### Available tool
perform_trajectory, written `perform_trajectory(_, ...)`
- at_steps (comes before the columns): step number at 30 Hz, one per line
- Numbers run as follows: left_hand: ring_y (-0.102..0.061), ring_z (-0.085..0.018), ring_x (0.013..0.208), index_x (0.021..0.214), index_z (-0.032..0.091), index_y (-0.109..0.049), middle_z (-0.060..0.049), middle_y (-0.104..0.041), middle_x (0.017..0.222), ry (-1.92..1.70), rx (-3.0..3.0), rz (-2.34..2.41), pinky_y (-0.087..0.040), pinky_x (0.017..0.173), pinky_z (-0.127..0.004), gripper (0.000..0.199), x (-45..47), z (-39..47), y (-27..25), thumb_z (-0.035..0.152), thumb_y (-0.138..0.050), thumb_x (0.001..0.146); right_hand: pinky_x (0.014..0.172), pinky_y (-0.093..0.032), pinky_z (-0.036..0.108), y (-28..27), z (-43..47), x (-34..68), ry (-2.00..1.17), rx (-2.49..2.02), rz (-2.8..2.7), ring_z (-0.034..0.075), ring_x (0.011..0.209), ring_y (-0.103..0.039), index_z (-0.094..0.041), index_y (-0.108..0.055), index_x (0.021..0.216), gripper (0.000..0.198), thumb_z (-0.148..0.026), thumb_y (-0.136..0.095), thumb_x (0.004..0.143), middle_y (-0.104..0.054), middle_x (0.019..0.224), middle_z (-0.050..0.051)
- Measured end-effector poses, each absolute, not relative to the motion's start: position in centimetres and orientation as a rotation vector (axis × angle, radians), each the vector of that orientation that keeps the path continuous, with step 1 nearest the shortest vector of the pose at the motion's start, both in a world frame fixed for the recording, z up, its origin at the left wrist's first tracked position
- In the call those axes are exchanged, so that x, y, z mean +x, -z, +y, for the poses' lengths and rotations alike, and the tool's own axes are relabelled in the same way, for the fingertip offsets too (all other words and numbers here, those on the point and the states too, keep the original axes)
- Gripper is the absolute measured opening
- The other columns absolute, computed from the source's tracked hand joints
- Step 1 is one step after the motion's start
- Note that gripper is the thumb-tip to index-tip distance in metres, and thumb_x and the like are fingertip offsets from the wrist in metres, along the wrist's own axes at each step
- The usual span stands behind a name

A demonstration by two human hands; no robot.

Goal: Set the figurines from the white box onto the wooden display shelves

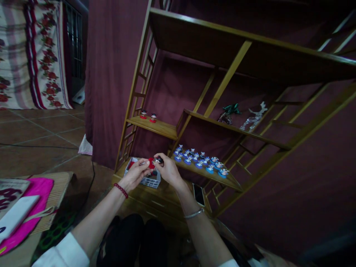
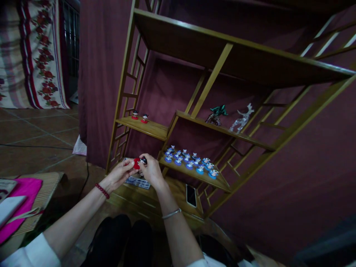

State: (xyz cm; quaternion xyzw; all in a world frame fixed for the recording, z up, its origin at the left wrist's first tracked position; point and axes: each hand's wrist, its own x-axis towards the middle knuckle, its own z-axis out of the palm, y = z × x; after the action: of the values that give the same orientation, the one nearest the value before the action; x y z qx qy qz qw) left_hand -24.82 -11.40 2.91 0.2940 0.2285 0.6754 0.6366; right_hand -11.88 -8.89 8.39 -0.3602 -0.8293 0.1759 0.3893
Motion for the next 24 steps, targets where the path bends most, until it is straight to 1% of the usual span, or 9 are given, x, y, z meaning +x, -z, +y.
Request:
perform_trajectory(4,-0.06,-0.01,0.067,0.071,0.011,-0.057,-0.004,-0.062,0.074,-1.529,0.587,0.46,-0.051,0.069,-0.024,0.003,-25.0,-10.9,-2.4,0.01,-0.061,0.072,0.056,-0.043,0.024,-8.4,-7.9,-12.3,-0.41,-0.878,-2.164,0.011,0.055,-0.053,-0.024,-0.059,0.092,0.026,-0.019,-0.049,0.068,-0.06,0.076,-0.001)
perform_trajectory(9,-0.061,-0.011,0.07,0.072,0.01,-0.058,-0.005,-0.064,0.075,-1.537,0.469,0.395,-0.051,0.073,-0.026,0.003,-25.5,-10.3,-2.2,0.009,-0.056,0.075,0.06,-0.041,0.026,-8.8,-6.9,-12.9,-0.349,-0.947,-2.175,0.013,0.057,-0.053,-0.024,-0.056,0.099,0.034,-0.021,-0.055,0.066,-0.062,0.076,-0.001)
perform_trajectory(12,-0.061,-0.012,0.07,0.072,0.01,-0.058,-0.006,-0.064,0.074,-1.533,0.453,0.402,-0.051,0.073,-0.025,0.004,-25.8,-10.1,-2.2,0.009,-0.056,0.075,0.059,-0.039,0.025,-8.9,-6.4,-13.1,-0.365,-0.955,-2.171,0.014,0.061,-0.054,-0.023,-0.056,0.094,0.029,-0.023,-0.057,0.065,-0.062,0.075,-0.002)
perform_trajectory(16,-0.061,-0.012,0.072,0.073,0.01,-0.059,-0.007,-0.065,0.077,-1.514,0.477,0.402,-0.051,0.074,-0.026,0.002,-26.0,-9.7,-1.9,0.01,-0.057,0.075,0.056,-0.037,0.024,-9.0,-5.9,-13.1,-0.317,-0.957,-2.24,0.012,0.056,-0.05,-0.023,-0.056,0.089,0.024,-0.024,-0.057,0.065,-0.061,0.072,-0.003)
perform_trajectory(21,-0.062,-0.013,0.073,0.074,0.01,-0.059,-0.007,-0.065,0.078,-1.512,0.491,0.389,-0.05,0.075,-0.025,0.001,-25.9,-9.3,-1.7,0.01,-0.058,0.074,0.055,-0.037,0.023,-9.4,-5.9,-13.2,-0.295,-0.966,-2.303,0.011,0.055,-0.05,-0.022,-0.057,0.09,0.023,-0.023,-0.054,0.067,-0.06,0.071,-0.003)
perform_trajectory(24,-0.061,-0.011,0.068,0.073,0.01,-0.058,-0.006,-0.064,0.075,-1.51,0.488,0.415,-0.05,0.075,-0.026,0.003,-25.7,-9.4,-1.8,0.012,-0.059,0.074,0.056,-0.037,0.022,-9.9,-6.0,-13.2,-0.287,-0.986,-2.36,0.011,0.056,-0.05,-0.021,-0.057,0.09,0.023,-0.022,-0.054,0.067,-0.06,0.071,-0.002)
